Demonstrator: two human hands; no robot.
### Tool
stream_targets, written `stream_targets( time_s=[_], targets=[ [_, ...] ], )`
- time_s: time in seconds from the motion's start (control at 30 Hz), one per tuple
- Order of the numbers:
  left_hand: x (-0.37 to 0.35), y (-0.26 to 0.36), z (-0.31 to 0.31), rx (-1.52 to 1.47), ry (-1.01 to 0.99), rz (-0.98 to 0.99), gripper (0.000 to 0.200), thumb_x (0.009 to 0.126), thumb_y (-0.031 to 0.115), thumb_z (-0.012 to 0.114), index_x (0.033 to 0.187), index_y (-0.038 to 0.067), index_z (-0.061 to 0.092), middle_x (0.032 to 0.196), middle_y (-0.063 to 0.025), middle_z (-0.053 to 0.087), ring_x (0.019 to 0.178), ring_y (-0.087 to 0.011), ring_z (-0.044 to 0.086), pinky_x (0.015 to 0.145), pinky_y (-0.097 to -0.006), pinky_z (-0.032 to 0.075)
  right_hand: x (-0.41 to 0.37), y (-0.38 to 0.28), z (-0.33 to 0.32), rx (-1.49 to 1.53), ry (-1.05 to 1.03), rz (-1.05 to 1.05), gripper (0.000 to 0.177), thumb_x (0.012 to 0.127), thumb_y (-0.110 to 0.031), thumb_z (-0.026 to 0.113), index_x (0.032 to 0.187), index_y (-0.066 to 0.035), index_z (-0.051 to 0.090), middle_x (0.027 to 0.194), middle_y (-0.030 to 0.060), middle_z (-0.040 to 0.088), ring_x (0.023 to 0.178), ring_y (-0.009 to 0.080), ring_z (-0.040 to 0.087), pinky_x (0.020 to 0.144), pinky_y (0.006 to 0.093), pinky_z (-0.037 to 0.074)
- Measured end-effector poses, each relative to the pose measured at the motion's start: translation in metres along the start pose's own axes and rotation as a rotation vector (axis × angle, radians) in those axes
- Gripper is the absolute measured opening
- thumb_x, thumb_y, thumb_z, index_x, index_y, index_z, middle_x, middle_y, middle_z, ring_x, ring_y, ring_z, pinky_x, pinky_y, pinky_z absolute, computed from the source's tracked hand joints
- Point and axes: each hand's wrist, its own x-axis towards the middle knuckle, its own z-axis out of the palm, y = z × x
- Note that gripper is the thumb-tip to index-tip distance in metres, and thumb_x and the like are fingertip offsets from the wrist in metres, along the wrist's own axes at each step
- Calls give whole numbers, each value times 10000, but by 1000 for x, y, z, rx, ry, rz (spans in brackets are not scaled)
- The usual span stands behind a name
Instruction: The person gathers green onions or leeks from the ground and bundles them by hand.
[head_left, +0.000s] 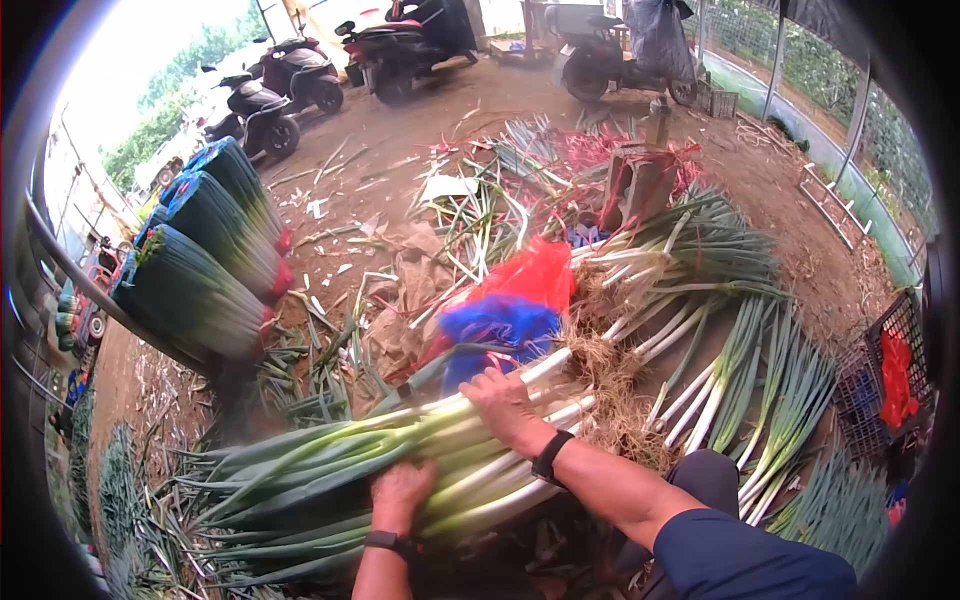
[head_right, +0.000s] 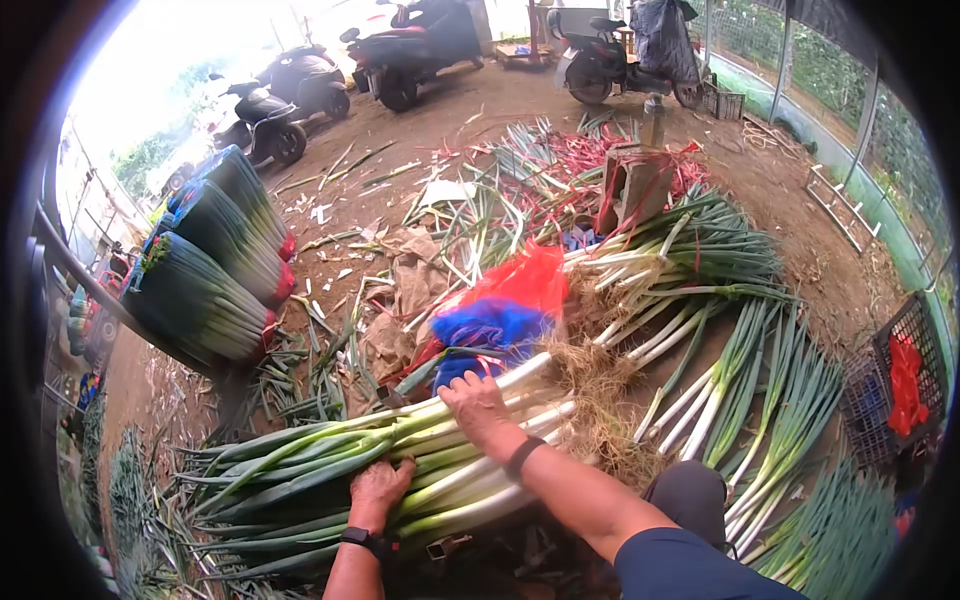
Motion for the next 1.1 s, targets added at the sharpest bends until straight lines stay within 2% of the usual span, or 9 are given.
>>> stream_targets(
  time_s=[0.17, 0.3, 0.43, 0.53, 0.83, 0.87, 0.97, 1.0, 1.1],
  targets=[
    [2, -4, 7, -61, 96, 43, 795, 919, 605, 494, 1476, 38, 493, 1430, -303, 553, 1288, -469, 561, 1100, -530, 440, -15, -11, 8, -19, -173, 156, 237, 850, -153, 625, 1072, -167, 706, 907, 64, 680, 953, 264, 673, 820, 420, 528],
    [-9, 14, -17, -16, 39, 40, 740, 878, 541, 562, 1456, 80, 525, 1401, -272, 570, 1303, -444, 540, 1122, -532, 405, 2, 12, -17, 128, -525, 216, 323, 882, -207, 653, 1196, -159, 712, 1091, 89, 704, 1090, 291, 667, 895, 452, 544],
    [-4, 3, -7, -51, 164, 147, 656, 851, 488, 600, 1372, 90, 597, 1321, -234, 621, 1244, -422, 570, 1076, -568, 414, 10, 33, -19, 275, -653, 165, 574, 853, -529, 735, 1321, -201, 684, 1257, 142, 673, 1202, 323, 627, 1028, 469, 491],
    [1, -3, 2, 5, 294, 209, 638, 854, 496, 606, 1349, 93, 612, 1305, -213, 636, 1224, -396, 583, 1040, -578, 420, 6, 43, -16, 340, -622, 126, 623, 865, -631, 685, 1330, -217, 683, 1272, 135, 668, 1236, 322, 601, 1072, 489, 439],
    [-8, -13, 1, 269, 530, 433, 656, 908, 508, 630, 1416, 96, 577, 1311, -197, 618, 1195, -360, 572, 1033, -601, 385, -6, 40, -5, 309, -503, 102, 508, 930, -597, 613, 1264, -231, 722, 1211, 72, 684, 1273, 258, 542, 1128, 468, 318],
    [-11, -14, -3, 274, 616, 490, 557, 925, 475, 627, 1311, 74, 652, 1230, -198, 654, 1174, -362, 588, 1039, -570, 403, -6, 42, -3, 317, -513, 124, 496, 942, -589, 600, 1263, -232, 723, 1221, 72, 681, 1269, 259, 544, 1118, 465, 324],
    [-27, 9, -56, 122, 294, 187, 447, 931, 437, 627, 1150, 58, 720, 1166, -198, 688, 1202, -357, 598, 1079, -529, 406, -12, 39, -3, 303, -522, 133, 461, 974, -549, 574, 1278, -232, 715, 1261, 73, 668, 1260, 271, 552, 1103, 470, 334],
    [-21, 9, -62, 75, 548, 300, 340, 945, 356, 613, 1020, 51, 742, 1086, -187, 714, 1189, -351, 624, 1106, -501, 402, -17, 40, -4, 360, -478, 102, 455, 977, -537, 576, 1287, -232, 710, 1266, 74, 668, 1254, 274, 557, 1109, 477, 333],
    [43, -13, -71, 324, 793, 423, 348, 969, 345, 549, 1070, 73, 742, 1092, -159, 725, 1164, -336, 645, 1118, -534, 385, -27, 40, -10, 422, -395, 51, 428, 982, -492, 592, 1300, -227, 703, 1266, 74, 670, 1236, 276, 567, 1113, 475, 344]
  ],
)
